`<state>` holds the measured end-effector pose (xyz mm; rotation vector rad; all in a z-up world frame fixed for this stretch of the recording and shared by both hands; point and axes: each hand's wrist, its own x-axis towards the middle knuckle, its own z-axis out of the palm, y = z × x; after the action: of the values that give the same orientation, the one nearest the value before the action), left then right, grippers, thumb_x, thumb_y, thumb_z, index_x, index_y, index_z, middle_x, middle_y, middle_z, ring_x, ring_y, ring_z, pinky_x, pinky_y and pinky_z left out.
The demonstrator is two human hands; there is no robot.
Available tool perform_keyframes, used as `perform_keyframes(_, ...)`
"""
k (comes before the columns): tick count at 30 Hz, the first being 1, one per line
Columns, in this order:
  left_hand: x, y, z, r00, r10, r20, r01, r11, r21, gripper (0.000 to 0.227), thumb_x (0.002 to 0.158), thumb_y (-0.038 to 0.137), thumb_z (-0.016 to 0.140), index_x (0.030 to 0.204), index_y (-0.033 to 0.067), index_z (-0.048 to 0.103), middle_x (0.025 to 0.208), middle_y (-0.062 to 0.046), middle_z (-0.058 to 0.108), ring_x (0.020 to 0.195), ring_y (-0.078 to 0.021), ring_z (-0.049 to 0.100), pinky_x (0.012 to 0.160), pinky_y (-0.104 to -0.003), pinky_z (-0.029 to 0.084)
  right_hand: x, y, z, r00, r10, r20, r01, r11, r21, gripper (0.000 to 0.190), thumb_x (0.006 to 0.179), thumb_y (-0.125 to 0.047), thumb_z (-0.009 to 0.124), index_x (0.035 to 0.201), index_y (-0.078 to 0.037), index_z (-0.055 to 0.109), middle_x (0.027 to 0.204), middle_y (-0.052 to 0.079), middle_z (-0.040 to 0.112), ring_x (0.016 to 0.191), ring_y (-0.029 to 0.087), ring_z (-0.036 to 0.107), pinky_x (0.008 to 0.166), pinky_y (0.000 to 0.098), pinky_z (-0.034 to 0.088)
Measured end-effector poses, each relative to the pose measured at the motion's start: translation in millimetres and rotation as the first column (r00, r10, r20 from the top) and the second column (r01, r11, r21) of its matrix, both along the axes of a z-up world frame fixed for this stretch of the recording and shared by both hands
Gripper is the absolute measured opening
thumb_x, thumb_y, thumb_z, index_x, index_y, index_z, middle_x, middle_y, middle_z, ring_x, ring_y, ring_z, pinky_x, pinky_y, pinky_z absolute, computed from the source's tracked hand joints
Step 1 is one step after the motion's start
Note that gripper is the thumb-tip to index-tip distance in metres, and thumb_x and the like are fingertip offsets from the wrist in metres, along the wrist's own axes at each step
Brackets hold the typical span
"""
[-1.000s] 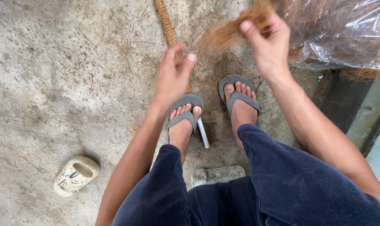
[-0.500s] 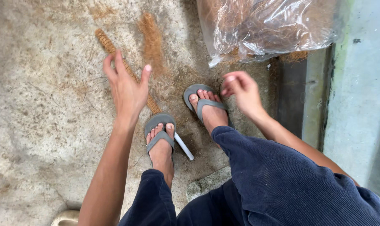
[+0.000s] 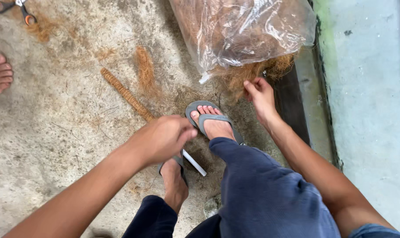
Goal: The person wraps a thin wire around a rope that is covered with coconut coir. They repeatedly pull the wire, wrap it around the rope, and tighten it to secure the coir in place.
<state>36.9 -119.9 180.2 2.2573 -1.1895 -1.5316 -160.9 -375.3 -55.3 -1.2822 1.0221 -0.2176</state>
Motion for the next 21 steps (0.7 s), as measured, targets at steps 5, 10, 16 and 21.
perform_keyframes(5, -27, -94, -82, 0.949, 0.313, -0.048, -0.311, 0.895, -0.318, 0.059, 0.098, 0.046, 0.056, 0.135, 0.0012, 0.057, 0.129, -0.02, 0.063, 0.113, -0.0335, 0.067, 0.099, -0.045, 0.051, -31, 11, 38, 0.984, 0.174, -0.03, -0.176, 0.956, -0.234, 0.026, 0.099, -0.024, 0.072, 0.112, -0.003, 0.065, 0.093, 0.001, 0.069, 0.084, 0.011, 0.064, 0.075, 0.0267, 0.053)
perform_keyframes(10, -58, -175, -156, 0.864, 0.495, 0.089, -0.458, 0.847, -0.271, 0.099, 0.078, 0.056, 0.082, 0.148, 0.0007, 0.04, 0.142, -0.025, 0.049, 0.116, -0.0428, 0.061, 0.092, -0.052, 0.052, -36, -1, 62, 0.905, 0.406, -0.13, -0.413, 0.759, -0.503, 0.029, 0.097, -0.022, 0.072, 0.116, 0.0, 0.068, 0.117, 0.012, 0.065, 0.104, 0.018, 0.064, 0.078, 0.0319, 0.056)
perform_keyframes(16, -63, -174, -175, 0.844, 0.526, 0.103, -0.469, 0.819, -0.332, 0.046, 0.097, 0.018, 0.06, 0.141, 0.0061, 0.056, 0.134, -0.021, 0.06, 0.109, -0.0409, 0.068, 0.094, -0.052, 0.056, -36, -18, 90, 0.985, 0.162, -0.065, -0.162, 0.708, -0.687, 0.016, 0.107, -0.018, 0.069, 0.116, -0.005, 0.068, 0.114, 0.011, 0.063, 0.096, 0.019, 0.063, 0.081, 0.034, 0.055)
perform_keyframes(21, -69, -161, -160, 0.834, 0.463, 0.302, -0.271, 0.819, -0.507, 0.044, 0.092, 0.03, 0.075, 0.128, 0.0077, 0.063, 0.114, -0.018, 0.065, 0.103, -0.0337, 0.068, 0.09, -0.047, 0.055, -9, -58, 96, 0.991, 0.103, -0.089, -0.126, 0.452, -0.883, 0.056, 0.091, -0.016, 0.084, 0.134, 0.003, 0.055, 0.118, 0.022, 0.056, 0.086, 0.022, 0.059, 0.073, 0.0347, 0.052)
